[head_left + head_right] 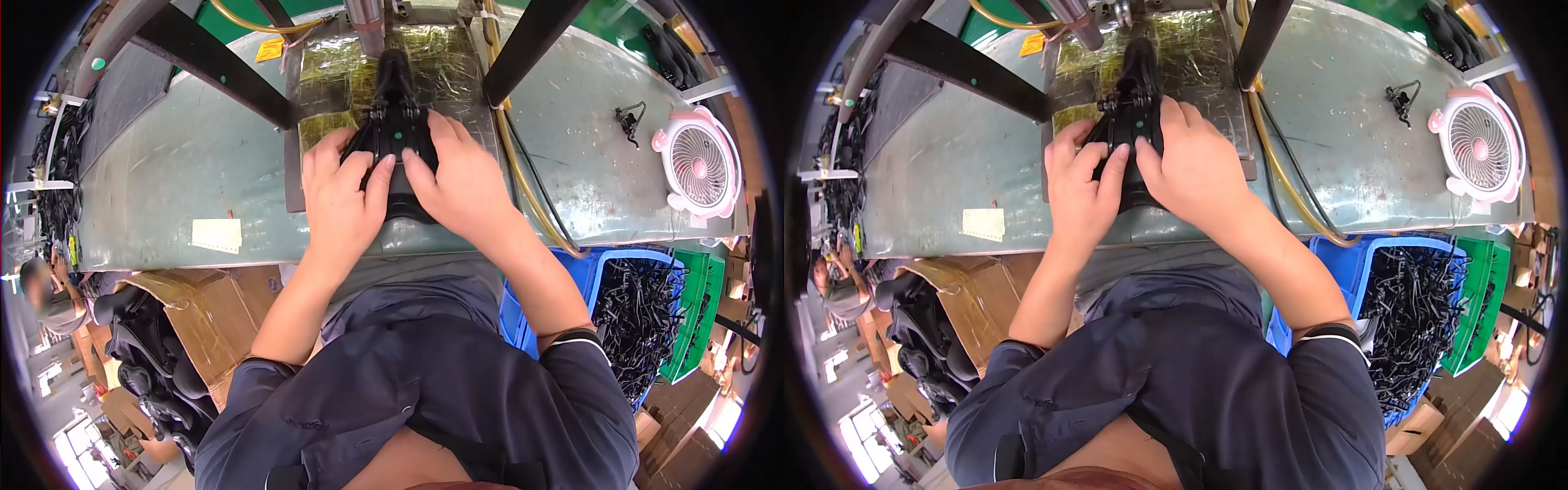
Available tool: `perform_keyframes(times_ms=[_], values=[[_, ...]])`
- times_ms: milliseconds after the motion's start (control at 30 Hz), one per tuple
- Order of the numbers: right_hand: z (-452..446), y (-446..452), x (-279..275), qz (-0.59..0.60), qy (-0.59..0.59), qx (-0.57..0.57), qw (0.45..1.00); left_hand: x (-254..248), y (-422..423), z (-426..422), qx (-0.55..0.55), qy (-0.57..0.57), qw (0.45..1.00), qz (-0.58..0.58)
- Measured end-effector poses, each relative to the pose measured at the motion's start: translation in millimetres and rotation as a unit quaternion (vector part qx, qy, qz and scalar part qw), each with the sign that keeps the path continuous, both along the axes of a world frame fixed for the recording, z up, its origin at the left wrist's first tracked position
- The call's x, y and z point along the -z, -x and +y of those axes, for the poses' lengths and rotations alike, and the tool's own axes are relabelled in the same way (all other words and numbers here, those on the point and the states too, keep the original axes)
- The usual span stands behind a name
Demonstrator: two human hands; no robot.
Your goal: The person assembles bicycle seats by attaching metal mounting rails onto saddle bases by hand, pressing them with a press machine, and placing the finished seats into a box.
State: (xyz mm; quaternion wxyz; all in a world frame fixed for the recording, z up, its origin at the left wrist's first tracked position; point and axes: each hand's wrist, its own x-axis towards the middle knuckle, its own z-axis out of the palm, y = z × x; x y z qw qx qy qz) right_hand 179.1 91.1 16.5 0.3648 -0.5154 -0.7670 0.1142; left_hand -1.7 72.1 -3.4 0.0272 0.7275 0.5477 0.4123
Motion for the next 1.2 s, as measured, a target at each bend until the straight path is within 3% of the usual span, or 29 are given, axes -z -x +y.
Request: perform_keyframes(times_ms=[133,200,500,800,933,1033,1067,1167,1200], values=[[36,6,20,0.013,-0.149,0.038,0.988,3,-6,32,0.033,-0.033,0.999,-0.008],[56,14,24,-0.004,-0.16,0.066,0.985,13,-3,61,0.031,-0.096,0.995,0.016],[68,21,34,-0.008,-0.227,0.092,0.97,15,0,69,0.048,-0.109,0.993,0.003],[78,24,42,0.048,-0.193,0.099,0.975,21,8,89,0.017,-0.161,0.987,0.012],[67,18,43,0.051,-0.166,0.089,0.981,16,3,78,-0.016,-0.099,0.995,-0.009],[62,14,33,0.065,-0.12,0.074,0.988,13,7,80,0.028,-0.075,0.991,-0.11],[60,13,31,0.07,-0.105,0.076,0.989,12,7,79,-0.001,-0.075,0.994,-0.074],[54,9,28,0.078,-0.055,0.054,0.994,5,6,73,-0.072,0.07,0.994,0.045],[53,7,27,0.076,-0.049,0.041,0.995,4,6,75,-0.082,0.069,0.994,0.033]])
